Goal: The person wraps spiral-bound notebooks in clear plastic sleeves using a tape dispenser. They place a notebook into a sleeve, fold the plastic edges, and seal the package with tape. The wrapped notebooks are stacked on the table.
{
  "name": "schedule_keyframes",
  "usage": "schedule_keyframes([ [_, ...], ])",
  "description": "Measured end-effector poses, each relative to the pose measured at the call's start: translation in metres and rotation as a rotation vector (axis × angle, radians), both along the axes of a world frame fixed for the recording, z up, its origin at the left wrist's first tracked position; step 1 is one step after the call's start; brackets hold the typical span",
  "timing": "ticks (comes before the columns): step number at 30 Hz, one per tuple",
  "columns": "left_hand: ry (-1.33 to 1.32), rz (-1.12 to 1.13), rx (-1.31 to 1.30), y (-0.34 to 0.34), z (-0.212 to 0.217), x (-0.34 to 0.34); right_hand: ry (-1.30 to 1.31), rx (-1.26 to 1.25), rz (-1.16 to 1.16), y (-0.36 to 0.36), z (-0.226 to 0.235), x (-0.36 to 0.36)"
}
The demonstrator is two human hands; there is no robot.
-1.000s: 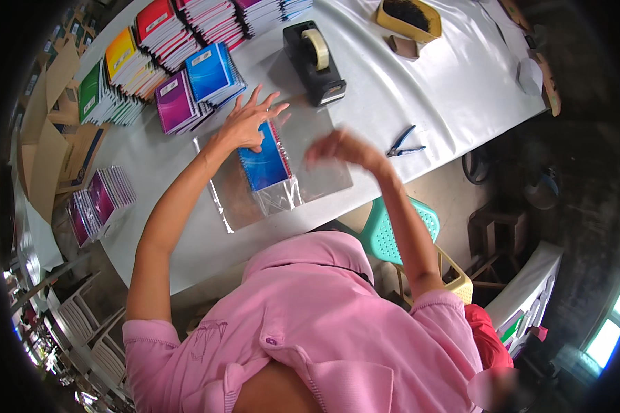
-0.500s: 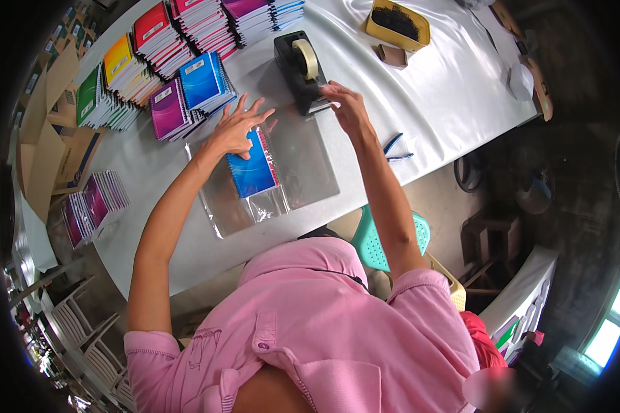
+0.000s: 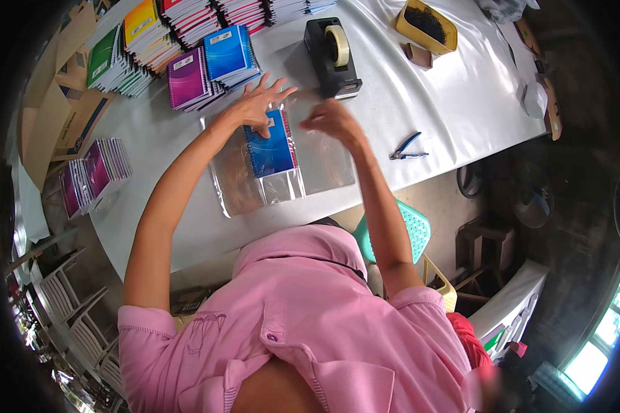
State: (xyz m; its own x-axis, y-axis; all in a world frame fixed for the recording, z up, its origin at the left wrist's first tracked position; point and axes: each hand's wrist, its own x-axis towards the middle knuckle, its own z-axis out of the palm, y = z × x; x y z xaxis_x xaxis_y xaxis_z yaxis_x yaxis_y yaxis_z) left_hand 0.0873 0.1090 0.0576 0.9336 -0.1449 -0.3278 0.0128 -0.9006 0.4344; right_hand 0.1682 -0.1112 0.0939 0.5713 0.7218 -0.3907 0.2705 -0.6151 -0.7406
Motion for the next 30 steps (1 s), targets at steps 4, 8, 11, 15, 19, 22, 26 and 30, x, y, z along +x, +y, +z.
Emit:
schedule_keyframes([
  [4,0.047,-0.026,0.002,0.002,-0.008,0.009,-0.112,-0.026,0.233,0.061,0.007,-0.046],
  [8,0.023,-0.020,-0.027,0.005,-0.016,0.008,-0.577,-0.135,0.165,0.067,-0.027,-0.068],
  [11,0.012,-0.047,-0.014,0.005,-0.017,0.006,-0.690,-0.112,0.162,0.065,-0.031,-0.075],
  [15,0.060,-0.061,-0.018,0.006,-0.011,0.011,-0.393,-0.120,0.137,0.056,-0.024,-0.063],
  [19,0.067,-0.090,0.028,-0.006,-0.009,0.011,-0.034,-0.041,0.150,0.049,-0.028,-0.050],
  [22,0.058,-0.140,0.103,-0.007,0.007,0.007,0.103,0.071,0.147,0.042,-0.032,-0.045],
  [26,0.023,-0.270,0.233,-0.011,0.019,0.006,0.264,0.078,0.072,0.042,-0.023,-0.044],
  [30,0.062,-0.313,0.237,-0.012,0.023,0.006,0.304,0.115,0.008,0.040,-0.022,-0.044],
])
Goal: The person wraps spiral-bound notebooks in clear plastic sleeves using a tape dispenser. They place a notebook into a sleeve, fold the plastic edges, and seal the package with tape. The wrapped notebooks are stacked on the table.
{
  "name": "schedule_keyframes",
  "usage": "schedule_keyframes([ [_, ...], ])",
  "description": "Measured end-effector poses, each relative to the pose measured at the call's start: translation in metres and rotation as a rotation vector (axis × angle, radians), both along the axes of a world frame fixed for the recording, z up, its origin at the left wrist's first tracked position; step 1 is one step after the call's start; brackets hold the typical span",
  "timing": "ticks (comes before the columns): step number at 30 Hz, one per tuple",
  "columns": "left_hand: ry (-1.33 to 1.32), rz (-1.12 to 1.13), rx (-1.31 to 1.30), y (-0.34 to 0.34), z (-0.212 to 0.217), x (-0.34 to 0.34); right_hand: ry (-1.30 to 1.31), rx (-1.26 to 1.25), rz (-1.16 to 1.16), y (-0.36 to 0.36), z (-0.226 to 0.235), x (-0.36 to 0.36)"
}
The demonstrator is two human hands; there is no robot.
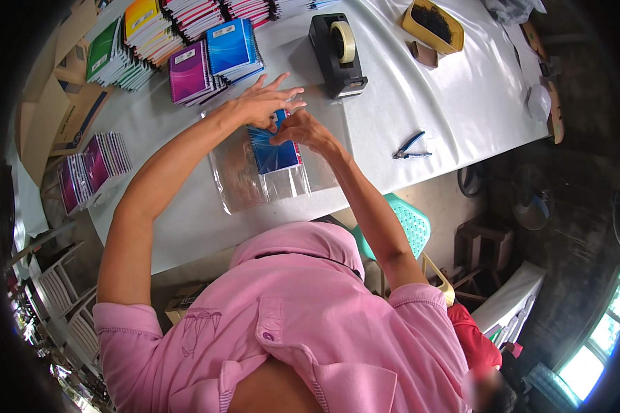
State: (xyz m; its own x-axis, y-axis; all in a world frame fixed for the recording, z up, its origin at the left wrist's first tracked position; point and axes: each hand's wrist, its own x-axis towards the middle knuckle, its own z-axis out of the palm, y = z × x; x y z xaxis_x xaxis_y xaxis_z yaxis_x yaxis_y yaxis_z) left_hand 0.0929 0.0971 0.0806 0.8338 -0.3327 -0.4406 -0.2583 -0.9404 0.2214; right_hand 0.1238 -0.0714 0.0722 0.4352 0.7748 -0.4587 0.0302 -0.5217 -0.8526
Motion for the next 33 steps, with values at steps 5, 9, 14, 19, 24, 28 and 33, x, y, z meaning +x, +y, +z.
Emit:
schedule_keyframes([
  [5,0.024,0.015,-0.022,0.001,0.001,0.000,-0.120,-0.041,0.036,0.003,-0.005,0.002],
  [9,0.008,0.022,-0.031,0.000,0.002,0.000,-0.616,-0.258,0.156,0.020,-0.011,-0.006],
  [14,-0.222,0.169,-0.025,0.009,0.005,-0.014,-0.642,-0.498,0.434,0.018,0.003,0.014],
  [19,-0.894,0.737,-0.184,0.027,-0.003,-0.063,-0.427,-0.324,0.218,-0.012,-0.035,0.018],
  [24,-0.266,0.851,-0.180,-0.017,-0.038,-0.126,-0.148,-0.112,-0.031,-0.020,-0.040,-0.005],
  [28,-0.230,0.975,-0.639,-0.032,-0.032,-0.139,0.050,0.111,-0.170,-0.033,-0.022,-0.026],
  [33,-0.272,1.101,-1.634,-0.045,0.016,-0.151,-0.050,0.521,-0.266,-0.040,0.006,-0.042],
])
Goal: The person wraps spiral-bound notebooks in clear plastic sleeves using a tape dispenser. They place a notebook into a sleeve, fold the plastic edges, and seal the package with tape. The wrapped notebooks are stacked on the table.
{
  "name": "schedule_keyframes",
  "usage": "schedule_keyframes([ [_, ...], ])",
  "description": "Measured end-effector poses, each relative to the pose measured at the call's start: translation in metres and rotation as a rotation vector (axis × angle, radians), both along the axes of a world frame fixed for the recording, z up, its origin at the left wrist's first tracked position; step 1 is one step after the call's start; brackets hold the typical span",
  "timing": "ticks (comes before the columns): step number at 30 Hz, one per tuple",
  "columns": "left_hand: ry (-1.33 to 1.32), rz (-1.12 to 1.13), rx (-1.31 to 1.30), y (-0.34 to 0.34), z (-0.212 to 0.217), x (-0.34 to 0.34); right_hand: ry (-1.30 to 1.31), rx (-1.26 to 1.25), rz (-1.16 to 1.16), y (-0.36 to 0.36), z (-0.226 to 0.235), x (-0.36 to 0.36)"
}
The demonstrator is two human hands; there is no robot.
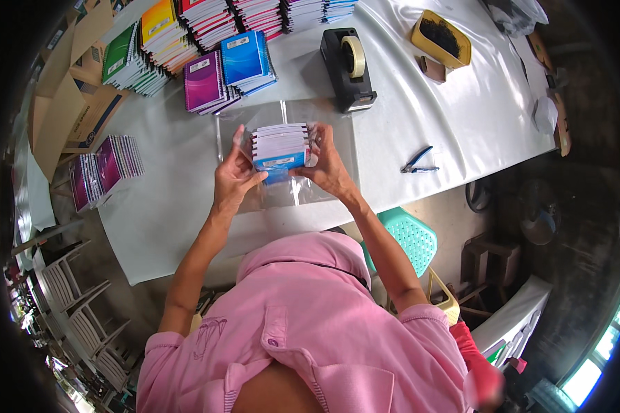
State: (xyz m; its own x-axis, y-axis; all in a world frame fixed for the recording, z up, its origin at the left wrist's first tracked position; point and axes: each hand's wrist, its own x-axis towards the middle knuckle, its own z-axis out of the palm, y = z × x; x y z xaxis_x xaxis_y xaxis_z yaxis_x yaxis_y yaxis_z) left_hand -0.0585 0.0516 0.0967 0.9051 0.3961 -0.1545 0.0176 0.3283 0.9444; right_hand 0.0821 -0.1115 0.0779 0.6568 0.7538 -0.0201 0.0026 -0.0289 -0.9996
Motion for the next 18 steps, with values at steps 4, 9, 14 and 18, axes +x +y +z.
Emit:
schedule_keyframes([
  [4,-0.042,0.068,0.177,0.000,-0.042,0.000,-0.166,-0.094,0.013,0.008,-0.010,0.002],
  [9,-0.130,0.247,0.043,-0.016,-0.040,-0.002,-0.337,0.021,0.013,0.009,-0.015,0.004],
  [14,-0.142,0.280,0.543,0.004,-0.050,-0.026,-0.351,0.129,-0.019,-0.008,-0.013,0.001],
  [18,-0.088,0.205,0.947,0.008,-0.030,-0.012,-0.493,0.051,0.020,-0.004,-0.009,-0.005],
])
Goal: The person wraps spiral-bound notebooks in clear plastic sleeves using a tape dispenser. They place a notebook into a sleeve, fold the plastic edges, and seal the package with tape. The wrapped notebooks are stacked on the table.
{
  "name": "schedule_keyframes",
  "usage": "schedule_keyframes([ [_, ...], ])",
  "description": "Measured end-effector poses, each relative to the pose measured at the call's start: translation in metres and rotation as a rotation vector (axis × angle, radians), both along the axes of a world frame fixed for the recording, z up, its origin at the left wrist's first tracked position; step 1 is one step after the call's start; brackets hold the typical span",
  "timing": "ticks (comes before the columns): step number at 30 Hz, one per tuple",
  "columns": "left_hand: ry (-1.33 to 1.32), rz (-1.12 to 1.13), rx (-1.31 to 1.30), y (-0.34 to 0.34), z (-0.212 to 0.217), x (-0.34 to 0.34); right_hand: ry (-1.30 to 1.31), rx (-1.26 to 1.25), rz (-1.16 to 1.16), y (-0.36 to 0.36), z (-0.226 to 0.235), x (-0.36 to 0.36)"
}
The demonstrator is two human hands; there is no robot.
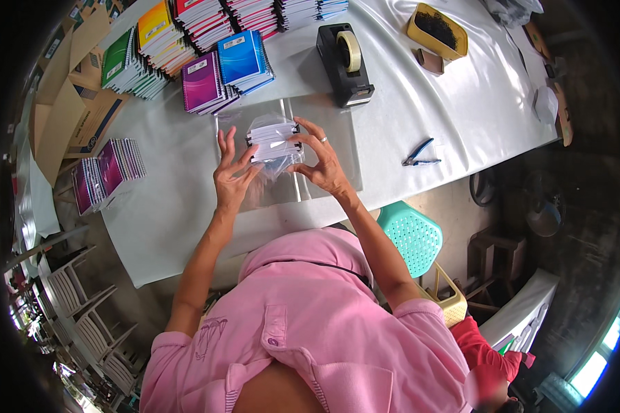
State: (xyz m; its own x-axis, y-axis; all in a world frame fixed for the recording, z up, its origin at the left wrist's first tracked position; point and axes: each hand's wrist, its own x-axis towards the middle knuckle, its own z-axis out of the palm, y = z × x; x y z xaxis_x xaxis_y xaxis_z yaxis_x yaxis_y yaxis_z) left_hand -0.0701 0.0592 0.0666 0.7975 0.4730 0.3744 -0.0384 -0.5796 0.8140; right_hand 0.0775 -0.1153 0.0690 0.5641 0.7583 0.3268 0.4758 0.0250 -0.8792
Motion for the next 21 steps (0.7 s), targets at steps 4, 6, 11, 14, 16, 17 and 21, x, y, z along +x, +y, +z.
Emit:
schedule_keyframes([
  [4,0.060,-0.037,0.200,0.009,0.016,0.012,-0.059,0.038,-0.034,0.007,0.003,-0.006],
  [6,0.089,-0.058,0.290,0.014,0.023,0.015,-0.042,0.094,-0.102,0.017,0.002,-0.012],
  [11,0.167,-0.137,0.422,0.029,0.037,0.022,0.000,0.071,-0.162,0.026,0.010,-0.007],
  [14,0.245,-0.187,0.423,0.037,0.048,0.028,0.095,0.037,-0.194,0.030,0.025,-0.003],
  [16,0.302,-0.234,0.357,0.043,0.047,0.032,0.169,-0.028,-0.153,0.030,0.030,0.005],
  [17,0.330,-0.258,0.323,0.046,0.046,0.034,0.206,-0.061,-0.132,0.031,0.032,0.009],
  [21,0.326,-0.299,0.095,0.050,0.046,0.048,0.076,-0.051,-0.092,0.035,0.033,0.023],
])
